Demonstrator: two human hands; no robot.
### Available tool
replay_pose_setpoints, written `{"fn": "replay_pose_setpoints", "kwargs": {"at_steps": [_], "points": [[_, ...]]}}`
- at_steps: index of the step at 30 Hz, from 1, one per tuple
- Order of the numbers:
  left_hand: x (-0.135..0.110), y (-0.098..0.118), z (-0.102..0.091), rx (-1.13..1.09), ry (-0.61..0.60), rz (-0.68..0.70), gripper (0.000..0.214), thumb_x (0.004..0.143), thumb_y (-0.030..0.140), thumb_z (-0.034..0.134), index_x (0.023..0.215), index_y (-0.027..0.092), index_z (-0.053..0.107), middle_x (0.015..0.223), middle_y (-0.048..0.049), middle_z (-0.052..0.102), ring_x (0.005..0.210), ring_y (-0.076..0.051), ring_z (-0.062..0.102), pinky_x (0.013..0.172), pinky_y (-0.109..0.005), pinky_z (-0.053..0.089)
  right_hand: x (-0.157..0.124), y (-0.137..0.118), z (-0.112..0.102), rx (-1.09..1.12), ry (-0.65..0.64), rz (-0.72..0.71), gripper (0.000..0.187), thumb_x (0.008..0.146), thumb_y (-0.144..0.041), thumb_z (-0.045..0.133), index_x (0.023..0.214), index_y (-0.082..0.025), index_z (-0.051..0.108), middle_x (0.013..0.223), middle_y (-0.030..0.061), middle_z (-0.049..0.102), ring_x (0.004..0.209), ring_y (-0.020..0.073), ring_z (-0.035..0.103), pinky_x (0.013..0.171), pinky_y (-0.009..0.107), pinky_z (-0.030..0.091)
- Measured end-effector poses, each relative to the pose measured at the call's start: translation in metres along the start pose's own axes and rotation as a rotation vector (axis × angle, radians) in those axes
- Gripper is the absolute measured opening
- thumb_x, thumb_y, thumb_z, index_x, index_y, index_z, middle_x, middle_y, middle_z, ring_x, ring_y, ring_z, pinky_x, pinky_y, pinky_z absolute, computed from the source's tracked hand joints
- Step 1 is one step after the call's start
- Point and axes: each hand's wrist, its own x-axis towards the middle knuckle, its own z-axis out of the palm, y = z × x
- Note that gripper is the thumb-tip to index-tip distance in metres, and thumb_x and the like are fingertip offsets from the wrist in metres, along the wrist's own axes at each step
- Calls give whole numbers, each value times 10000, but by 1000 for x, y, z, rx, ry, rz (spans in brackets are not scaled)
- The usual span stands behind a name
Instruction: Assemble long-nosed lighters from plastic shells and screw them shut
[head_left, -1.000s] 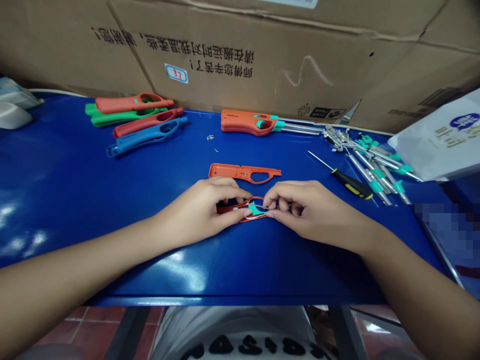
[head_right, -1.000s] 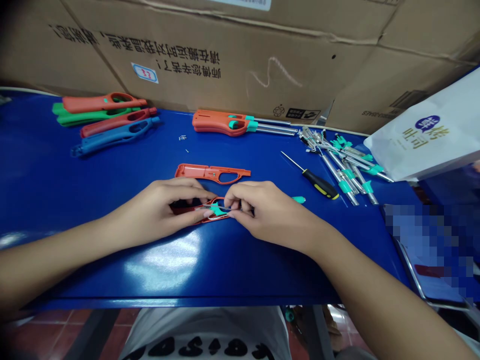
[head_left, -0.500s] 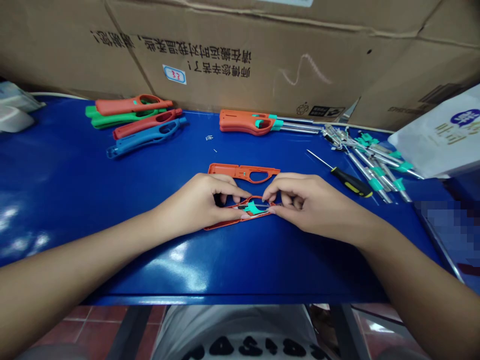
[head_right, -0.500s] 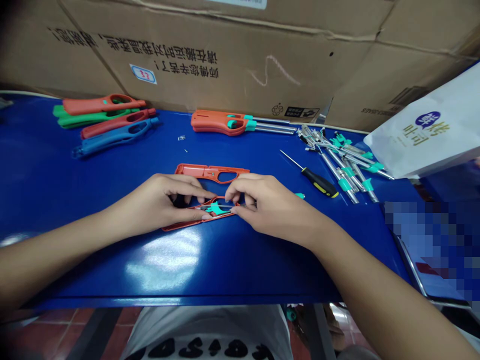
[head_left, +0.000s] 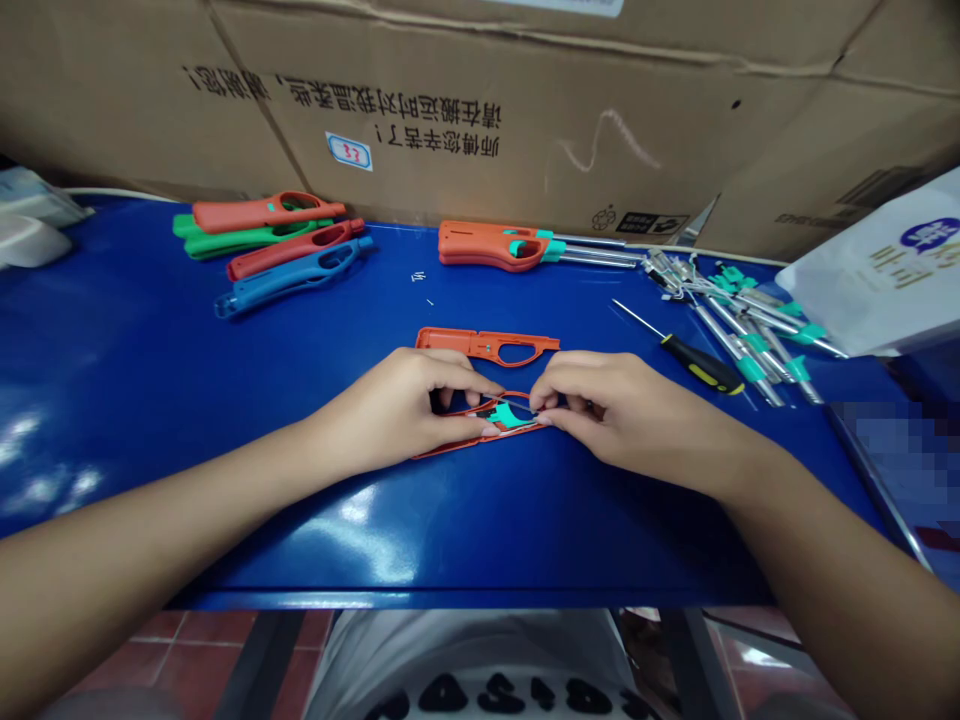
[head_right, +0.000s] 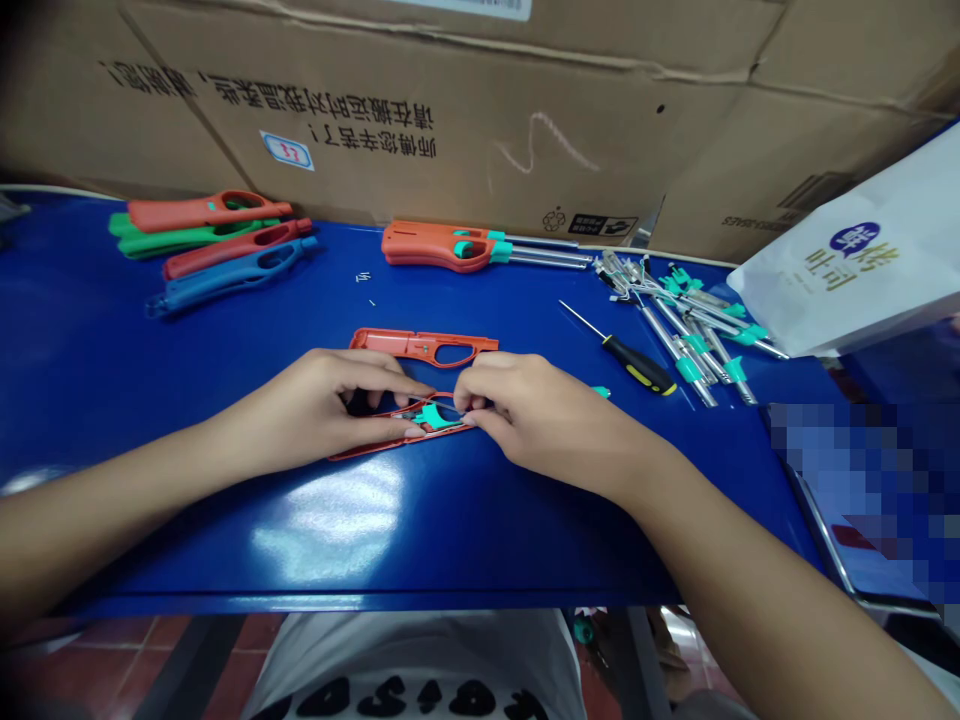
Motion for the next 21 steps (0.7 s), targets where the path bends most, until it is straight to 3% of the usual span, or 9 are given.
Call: {"fn": "replay_pose_setpoints", "kwargs": {"at_steps": [3, 9, 14, 19, 21], "points": [[0, -1, 0, -11, -5, -6, 317, 826, 279, 786, 1140, 234, 779, 892, -10, 736, 650, -106, 594, 573, -223, 444, 0, 0, 1, -2, 11, 36, 134, 934, -135, 591, 1019, -198, 674, 858, -2, 641, 710, 116, 541, 692, 262, 396], [0, 0, 1, 13, 3, -15, 324, 796, 244, 811, 1119, 234, 782, 929, -12, 739, 706, -120, 631, 616, -230, 476, -1, 0, 2, 12, 3, 52, 88, 914, -125, 608, 899, -185, 670, 827, -9, 608, 679, 96, 509, 664, 249, 386], [-1, -3, 2, 10, 5, 5, 317, 818, 254, 795, 1134, 240, 776, 954, -15, 741, 746, -129, 647, 672, -242, 500, -1, 2, 0, 50, -18, 58, 102, 928, -155, 600, 935, -188, 696, 841, -8, 611, 646, 85, 488, 621, 244, 380], [-7, 3, 0, 69, 44, 36, 399, 849, 273, 739, 1244, 227, 713, 1044, -19, 753, 689, -117, 620, 607, -234, 495, -2, 3, -1, 77, -30, 82, 119, 935, -164, 594, 950, -192, 709, 862, -12, 613, 613, 71, 474, 587, 233, 385], [-10, 8, -1, 107, 53, 41, 423, 864, 325, 722, 1270, 212, 691, 1103, -35, 754, 777, -147, 674, 664, -256, 536, -3, 3, -2, 60, -22, 93, 107, 937, -183, 606, 951, -198, 711, 850, -16, 609, 604, 69, 466, 589, 233, 385]]}}
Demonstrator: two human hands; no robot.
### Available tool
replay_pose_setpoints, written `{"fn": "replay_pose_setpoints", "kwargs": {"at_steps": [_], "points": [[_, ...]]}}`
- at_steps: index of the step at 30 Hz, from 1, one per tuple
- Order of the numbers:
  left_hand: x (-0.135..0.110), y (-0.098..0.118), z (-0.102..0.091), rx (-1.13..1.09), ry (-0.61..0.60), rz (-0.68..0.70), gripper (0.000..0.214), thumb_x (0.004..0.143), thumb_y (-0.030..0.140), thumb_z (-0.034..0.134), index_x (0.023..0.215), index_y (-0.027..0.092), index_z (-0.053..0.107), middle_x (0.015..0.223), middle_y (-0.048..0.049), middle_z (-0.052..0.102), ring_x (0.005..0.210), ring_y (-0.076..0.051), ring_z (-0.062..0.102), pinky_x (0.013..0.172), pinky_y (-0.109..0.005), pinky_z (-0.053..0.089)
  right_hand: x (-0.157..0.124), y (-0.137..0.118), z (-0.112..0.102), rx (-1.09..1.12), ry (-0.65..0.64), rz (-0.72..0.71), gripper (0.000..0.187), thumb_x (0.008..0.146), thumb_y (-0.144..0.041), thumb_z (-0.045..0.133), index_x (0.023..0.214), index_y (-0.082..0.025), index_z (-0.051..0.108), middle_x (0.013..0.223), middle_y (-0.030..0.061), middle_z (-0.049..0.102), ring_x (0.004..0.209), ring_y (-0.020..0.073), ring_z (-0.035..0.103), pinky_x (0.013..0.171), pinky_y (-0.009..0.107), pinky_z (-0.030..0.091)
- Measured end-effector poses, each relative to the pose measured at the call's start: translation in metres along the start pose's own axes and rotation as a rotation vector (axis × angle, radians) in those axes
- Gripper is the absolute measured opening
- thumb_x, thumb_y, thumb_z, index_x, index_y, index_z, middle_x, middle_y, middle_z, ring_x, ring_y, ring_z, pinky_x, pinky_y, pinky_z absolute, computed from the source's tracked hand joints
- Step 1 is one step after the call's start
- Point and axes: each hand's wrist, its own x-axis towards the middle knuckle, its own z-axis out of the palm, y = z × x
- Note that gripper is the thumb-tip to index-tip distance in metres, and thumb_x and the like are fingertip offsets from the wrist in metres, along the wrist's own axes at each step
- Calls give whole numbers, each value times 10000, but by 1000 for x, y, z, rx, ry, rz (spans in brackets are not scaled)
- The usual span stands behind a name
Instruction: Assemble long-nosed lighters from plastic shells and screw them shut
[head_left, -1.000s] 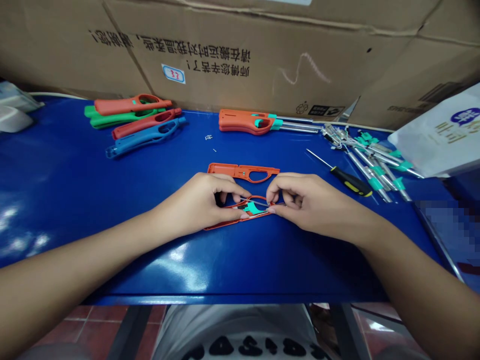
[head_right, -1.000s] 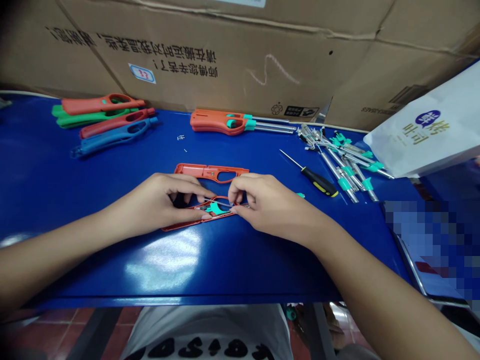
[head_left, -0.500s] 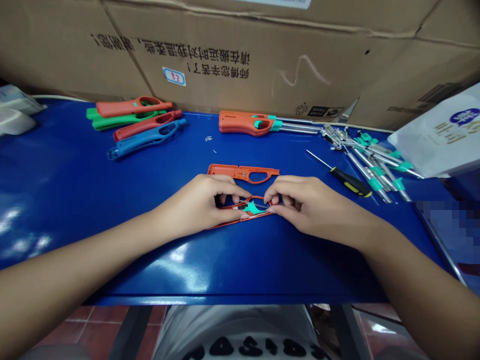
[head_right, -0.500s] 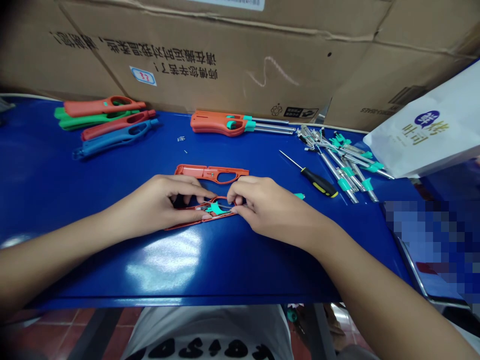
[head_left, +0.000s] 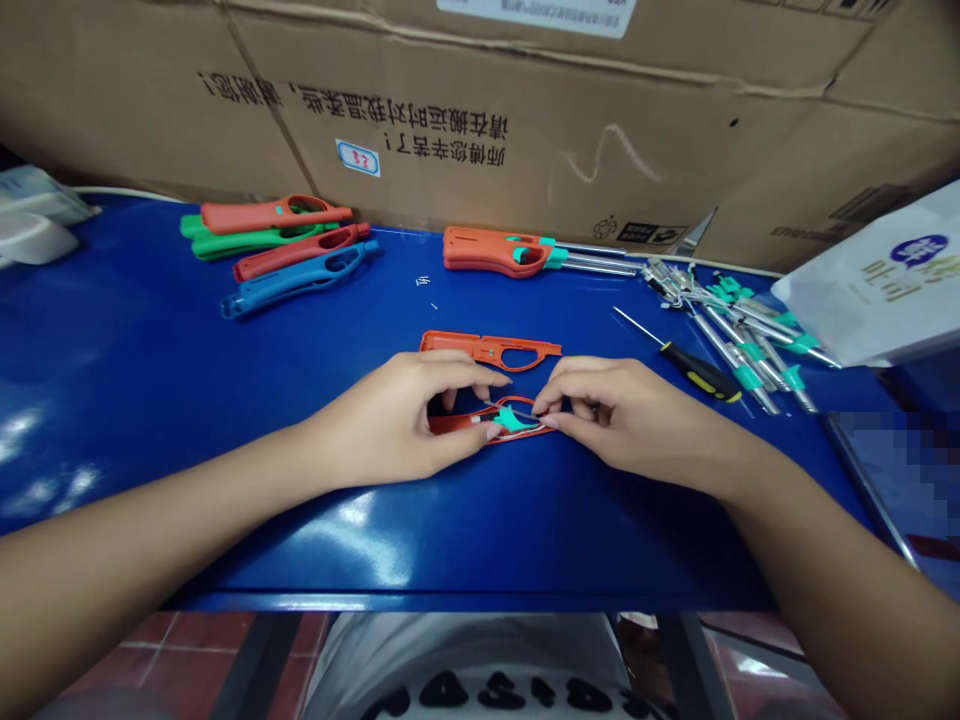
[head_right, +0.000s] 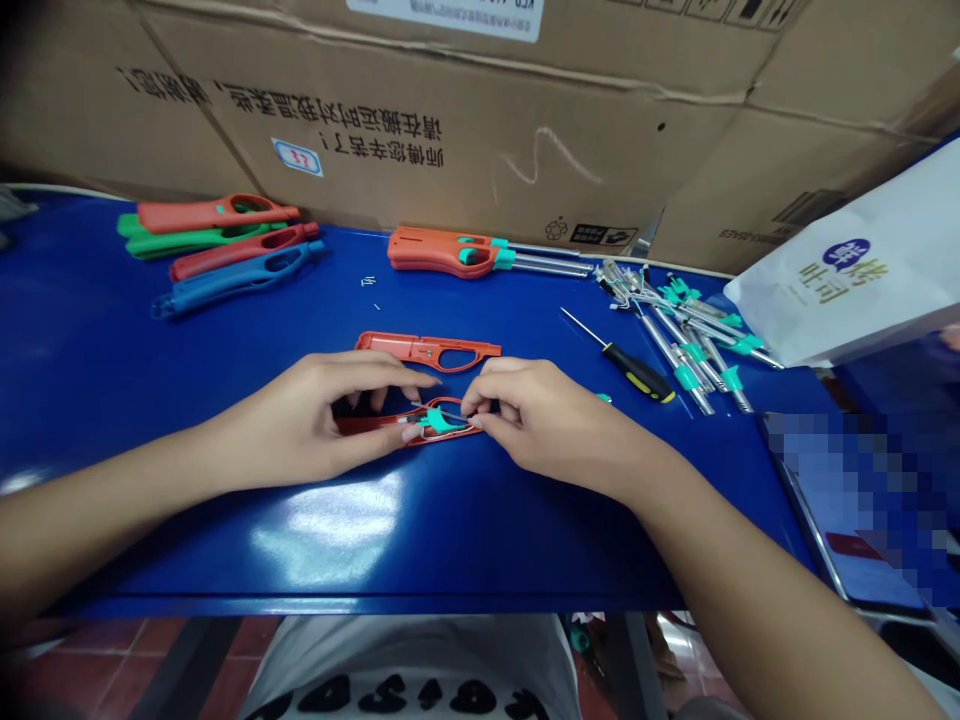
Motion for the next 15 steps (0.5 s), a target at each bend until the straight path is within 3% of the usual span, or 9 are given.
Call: {"fn": "replay_pose_setpoints", "kwargs": {"at_steps": [4, 10, 15], "points": [[-4, 6, -1, 150, -26, 84, 441, 870, 366, 735, 1271, 194, 675, 1199, -66, 719, 1096, -251, 681, 927, -365, 552, -1, 4, -7, -4, 40, 31, 114, 952, -254, 610, 946, -225, 720, 857, -20, 617, 588, 70, 450, 567, 242, 364], [-6, 4, 3, 136, -20, 83, 352, 905, 244, 702, 1255, 204, 685, 1151, -61, 713, 1056, -230, 678, 879, -349, 557, 0, 13, -18, -9, -46, 112, 169, 890, -378, 692, 846, -220, 732, 800, -7, 655, 665, 115, 489, 618, 268, 374], [-4, 3, 4, 42, -9, 50, 338, 892, 188, 728, 1229, 174, 712, 1031, -51, 700, 889, -178, 671, 764, -296, 548, 4, 12, -15, 43, -85, 343, 236, 828, -449, 732, 756, -225, 748, 627, -23, 581, 578, 116, 459, 548, 279, 348]]}}
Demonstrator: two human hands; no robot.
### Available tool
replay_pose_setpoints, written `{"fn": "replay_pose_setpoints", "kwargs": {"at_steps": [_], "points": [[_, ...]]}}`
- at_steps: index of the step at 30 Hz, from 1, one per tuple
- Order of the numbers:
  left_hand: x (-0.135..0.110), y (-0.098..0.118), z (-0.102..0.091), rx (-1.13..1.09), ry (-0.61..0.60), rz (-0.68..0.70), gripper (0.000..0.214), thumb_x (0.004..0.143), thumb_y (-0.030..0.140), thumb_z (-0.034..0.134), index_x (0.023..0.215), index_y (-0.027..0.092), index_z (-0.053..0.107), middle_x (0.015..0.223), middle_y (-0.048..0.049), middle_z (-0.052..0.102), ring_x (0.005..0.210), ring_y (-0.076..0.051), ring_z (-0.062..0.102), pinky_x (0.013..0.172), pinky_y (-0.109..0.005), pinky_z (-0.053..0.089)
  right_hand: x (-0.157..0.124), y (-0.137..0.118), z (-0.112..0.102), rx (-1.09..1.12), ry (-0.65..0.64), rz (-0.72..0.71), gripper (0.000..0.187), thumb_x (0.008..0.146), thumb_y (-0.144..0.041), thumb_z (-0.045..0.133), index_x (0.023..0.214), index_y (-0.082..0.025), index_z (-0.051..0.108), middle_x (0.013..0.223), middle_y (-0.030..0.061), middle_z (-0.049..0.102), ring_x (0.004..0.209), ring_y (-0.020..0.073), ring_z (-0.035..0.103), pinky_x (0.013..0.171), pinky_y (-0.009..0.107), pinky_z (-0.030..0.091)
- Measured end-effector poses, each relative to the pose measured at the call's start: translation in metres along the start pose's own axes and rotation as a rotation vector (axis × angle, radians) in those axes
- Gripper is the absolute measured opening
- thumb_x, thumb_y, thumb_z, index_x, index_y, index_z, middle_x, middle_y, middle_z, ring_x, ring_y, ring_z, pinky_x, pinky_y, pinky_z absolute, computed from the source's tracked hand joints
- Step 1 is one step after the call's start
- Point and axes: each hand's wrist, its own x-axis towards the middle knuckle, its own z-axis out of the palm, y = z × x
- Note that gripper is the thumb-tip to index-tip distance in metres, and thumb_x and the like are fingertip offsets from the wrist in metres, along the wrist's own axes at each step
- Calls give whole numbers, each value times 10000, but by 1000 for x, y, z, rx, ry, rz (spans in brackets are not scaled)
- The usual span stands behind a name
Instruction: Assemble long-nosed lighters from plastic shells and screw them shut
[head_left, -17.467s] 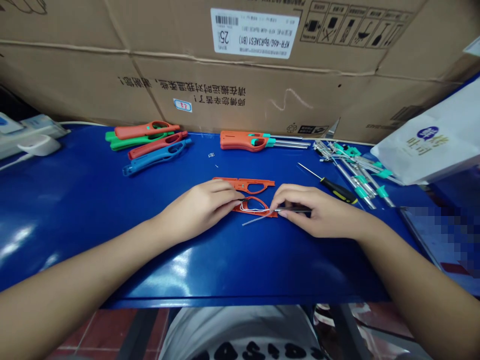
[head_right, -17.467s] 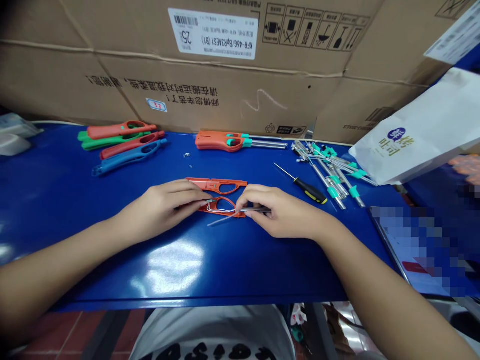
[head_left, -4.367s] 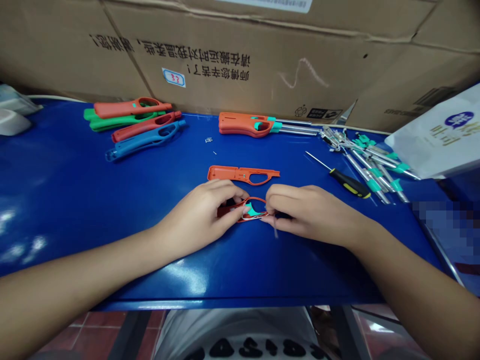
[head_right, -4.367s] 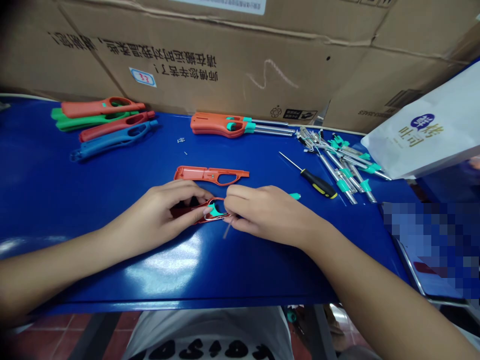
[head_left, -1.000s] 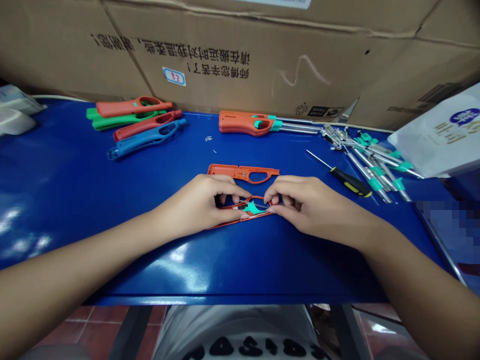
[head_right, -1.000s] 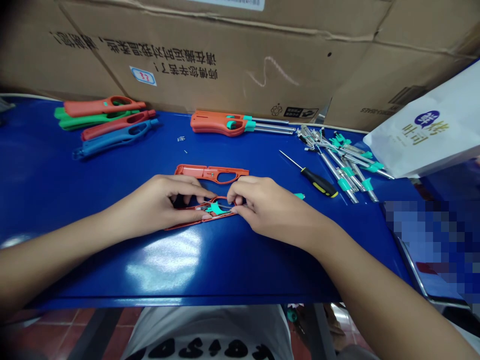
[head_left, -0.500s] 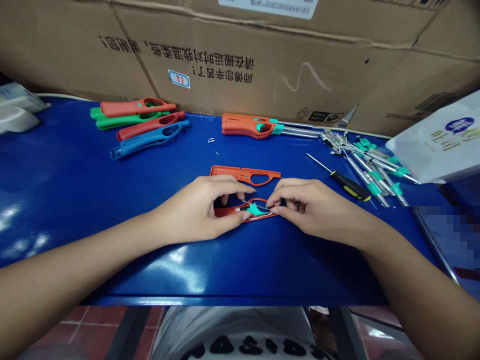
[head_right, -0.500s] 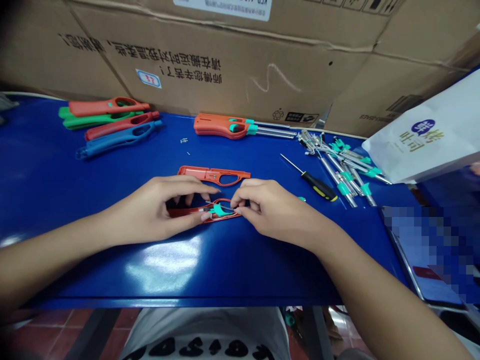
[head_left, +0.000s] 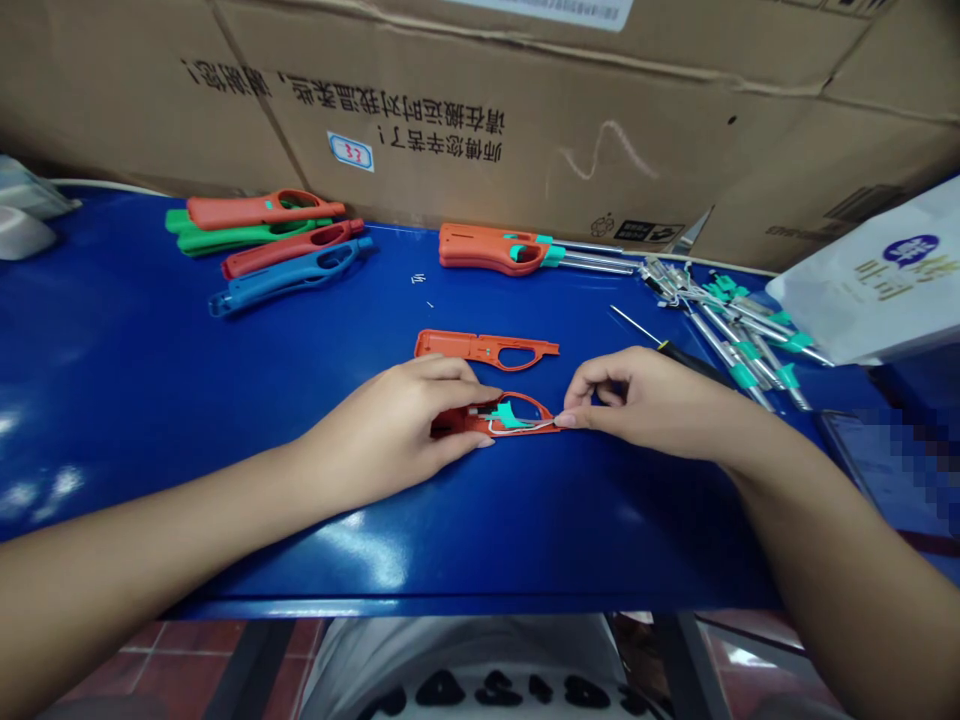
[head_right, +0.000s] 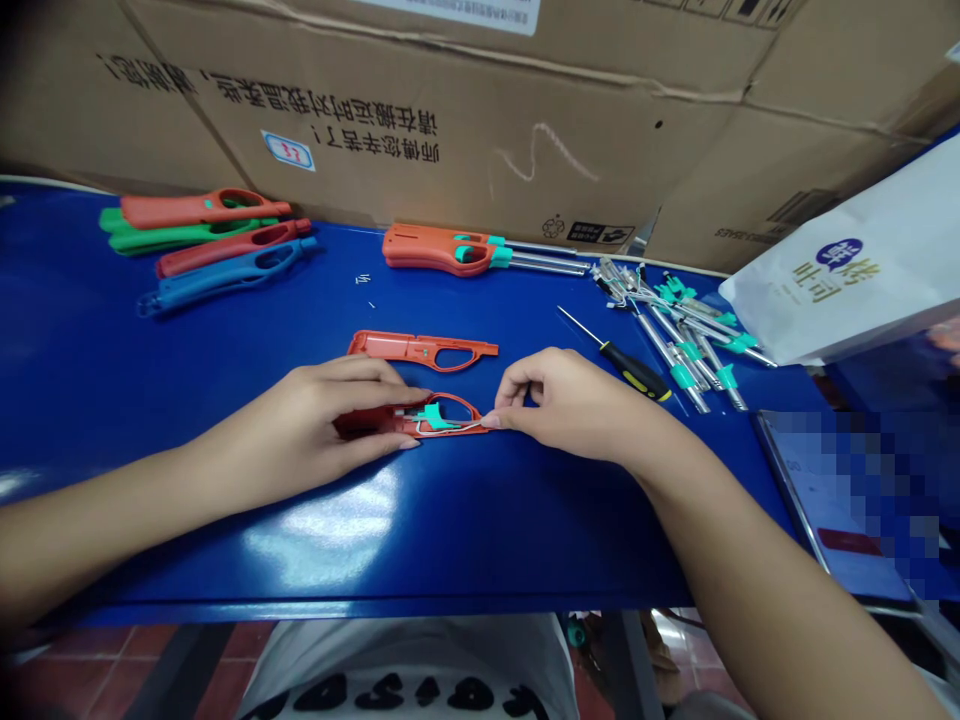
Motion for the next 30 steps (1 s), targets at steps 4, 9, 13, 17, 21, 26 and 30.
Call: {"fn": "replay_pose_setpoints", "kwargs": {"at_steps": [4, 9, 13, 17, 21, 26, 30], "points": [[2, 1, 1, -25, 2, 20, 332, 887, 157, 730, 1219, 148, 720, 973, -49, 667, 845, -163, 653, 758, -288, 536, 1, -3, 2, -19, -11, 92, 219, 819, -437, 732, 748, -230, 741, 647, -19, 618, 590, 119, 511, 538, 272, 371], [2, 0, 4, -50, -1, 23, 338, 891, 163, 730, 1228, 178, 719, 982, -51, 656, 910, -183, 642, 836, -319, 534, -2, -8, 3, -84, 8, 84, 187, 829, -411, 715, 754, -240, 723, 641, -28, 597, 596, 117, 498, 544, 268, 370], [2, -1, 3, -53, -26, 30, 301, 911, 175, 706, 1210, 190, 726, 970, -50, 642, 899, -182, 624, 823, -320, 526, -3, -11, 1, -126, 33, 61, 177, 840, -399, 705, 764, -241, 724, 618, -35, 539, 582, 113, 454, 553, 271, 344], [1, -1, 2, -30, -31, 35, 240, 933, 190, 673, 1161, 198, 747, 1015, -67, 644, 940, -199, 618, 864, -351, 522, -3, -8, -1, -70, 7, 53, 218, 803, -436, 746, 760, -224, 717, 641, -32, 529, 596, 115, 438, 550, 271, 332], [2, -2, 1, -24, -24, 47, 275, 942, 190, 655, 1206, 194, 731, 1023, -76, 638, 938, -201, 612, 871, -362, 521, -1, -4, -1, -11, -23, 38, 257, 813, -477, 731, 790, -221, 706, 674, -24, 569, 597, 117, 444, 540, 269, 330], [2, -4, 1, -10, -56, 64, 278, 960, 199, 628, 1223, 189, 717, 978, -67, 635, 924, -199, 600, 843, -349, 514, -3, -1, -3, -51, 19, 36, 328, 771, -539, 761, 794, -218, 699, 741, -2, 637, 631, 130, 496, 563, 276, 353], [2, -4, 0, 31, -51, 55, 315, 969, 205, 618, 1276, 188, 688, 1031, -78, 638, 968, -209, 595, 884, -367, 504, -5, -1, -5, -48, 4, 4, 355, 769, -566, 756, 798, -217, 696, 734, -2, 631, 680, 147, 519, 595, 278, 382]]}}
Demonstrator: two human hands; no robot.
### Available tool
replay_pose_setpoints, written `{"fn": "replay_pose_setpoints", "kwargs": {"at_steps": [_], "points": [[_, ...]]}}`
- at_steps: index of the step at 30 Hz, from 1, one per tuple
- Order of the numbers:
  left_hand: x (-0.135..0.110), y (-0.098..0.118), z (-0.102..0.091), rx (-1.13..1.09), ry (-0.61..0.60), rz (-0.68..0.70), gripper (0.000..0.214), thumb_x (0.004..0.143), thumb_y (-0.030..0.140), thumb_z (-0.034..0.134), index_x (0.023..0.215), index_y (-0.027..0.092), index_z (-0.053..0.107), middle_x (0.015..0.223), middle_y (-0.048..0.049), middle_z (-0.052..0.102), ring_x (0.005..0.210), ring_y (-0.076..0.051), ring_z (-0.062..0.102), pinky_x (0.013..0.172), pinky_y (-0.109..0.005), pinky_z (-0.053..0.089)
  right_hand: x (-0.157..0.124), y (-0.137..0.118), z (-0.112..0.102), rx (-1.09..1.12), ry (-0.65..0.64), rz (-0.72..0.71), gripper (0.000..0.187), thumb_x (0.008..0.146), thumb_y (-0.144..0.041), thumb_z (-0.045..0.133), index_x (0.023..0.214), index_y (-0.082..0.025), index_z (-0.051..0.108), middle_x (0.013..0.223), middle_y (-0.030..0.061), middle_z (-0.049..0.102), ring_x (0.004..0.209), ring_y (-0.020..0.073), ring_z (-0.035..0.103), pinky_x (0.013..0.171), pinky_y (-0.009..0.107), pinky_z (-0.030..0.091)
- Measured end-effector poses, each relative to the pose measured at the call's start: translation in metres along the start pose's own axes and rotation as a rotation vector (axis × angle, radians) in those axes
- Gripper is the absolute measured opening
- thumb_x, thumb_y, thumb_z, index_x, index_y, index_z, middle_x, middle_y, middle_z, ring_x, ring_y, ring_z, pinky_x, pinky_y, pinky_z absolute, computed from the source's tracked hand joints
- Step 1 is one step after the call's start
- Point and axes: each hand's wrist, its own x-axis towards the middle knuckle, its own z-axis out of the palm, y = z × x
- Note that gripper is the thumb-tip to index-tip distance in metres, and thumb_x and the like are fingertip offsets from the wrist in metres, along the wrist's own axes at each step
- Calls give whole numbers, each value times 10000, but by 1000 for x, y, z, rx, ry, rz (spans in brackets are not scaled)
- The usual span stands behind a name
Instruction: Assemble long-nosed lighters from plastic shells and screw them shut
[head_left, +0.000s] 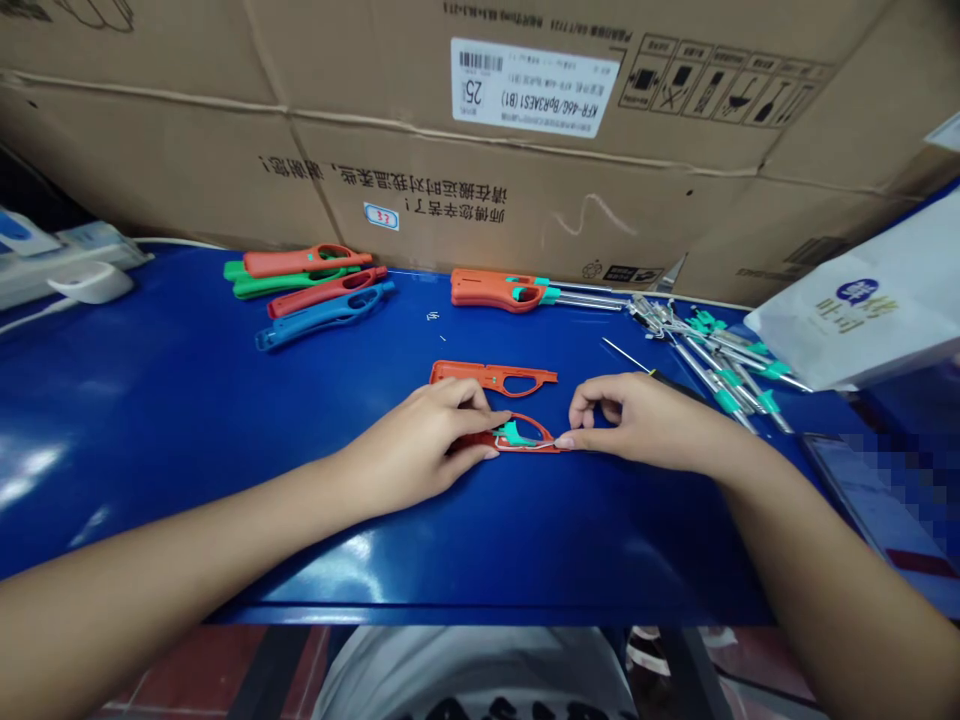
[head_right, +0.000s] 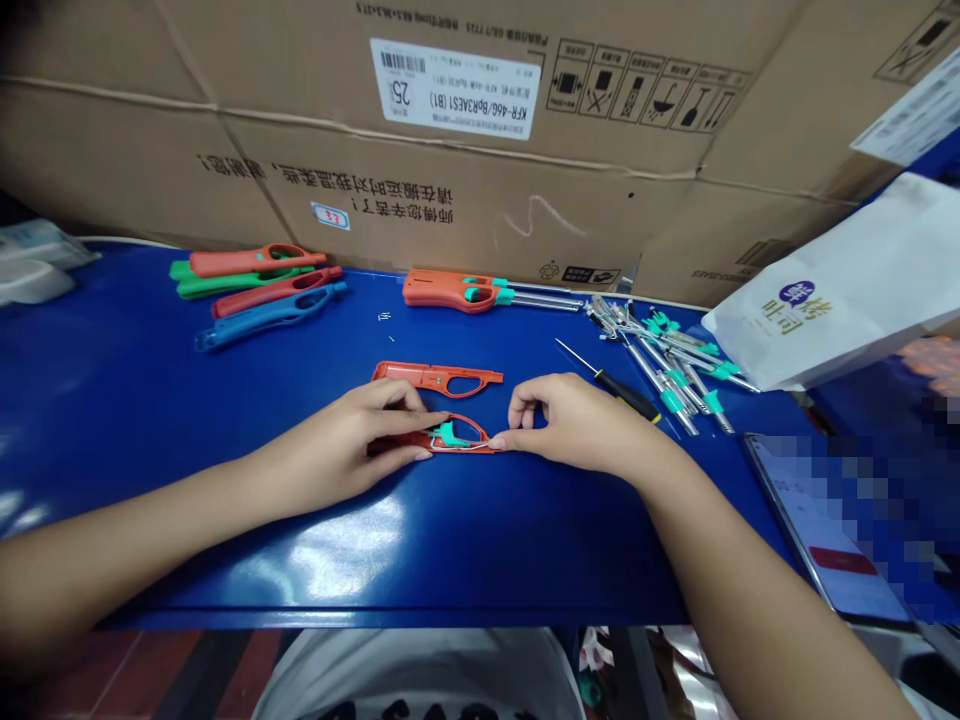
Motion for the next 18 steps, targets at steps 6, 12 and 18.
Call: {"fn": "replay_pose_setpoints", "kwargs": {"at_steps": [6, 12, 18], "points": [[-1, -1, 3, 24, 9, -4, 324, 981, 214, 602, 1297, 195, 670, 1041, -79, 620, 997, -220, 581, 911, -394, 483, 3, 0, 0, 41, -17, 27, 391, 766, -586, 760, 805, -205, 684, 741, -15, 608, 648, 122, 482, 558, 264, 355], [-2, -3, 8, -10, 42, 3, 329, 984, 208, 591, 1304, 202, 667, 1024, -73, 604, 996, -217, 570, 928, -407, 466, 10, 9, 4, 141, -22, 58, 469, 706, -626, 792, 786, -183, 659, 677, -30, 563, 577, 94, 409, 510, 250, 312], [1, -2, 7, -28, 51, -10, 323, 984, 209, 577, 1291, 221, 678, 1010, -70, 606, 987, -220, 576, 919, -408, 475, 9, 9, 6, 118, -1, 49, 388, 738, -548, 781, 758, -185, 649, 686, -20, 570, 600, 103, 439, 525, 247, 329]]}}
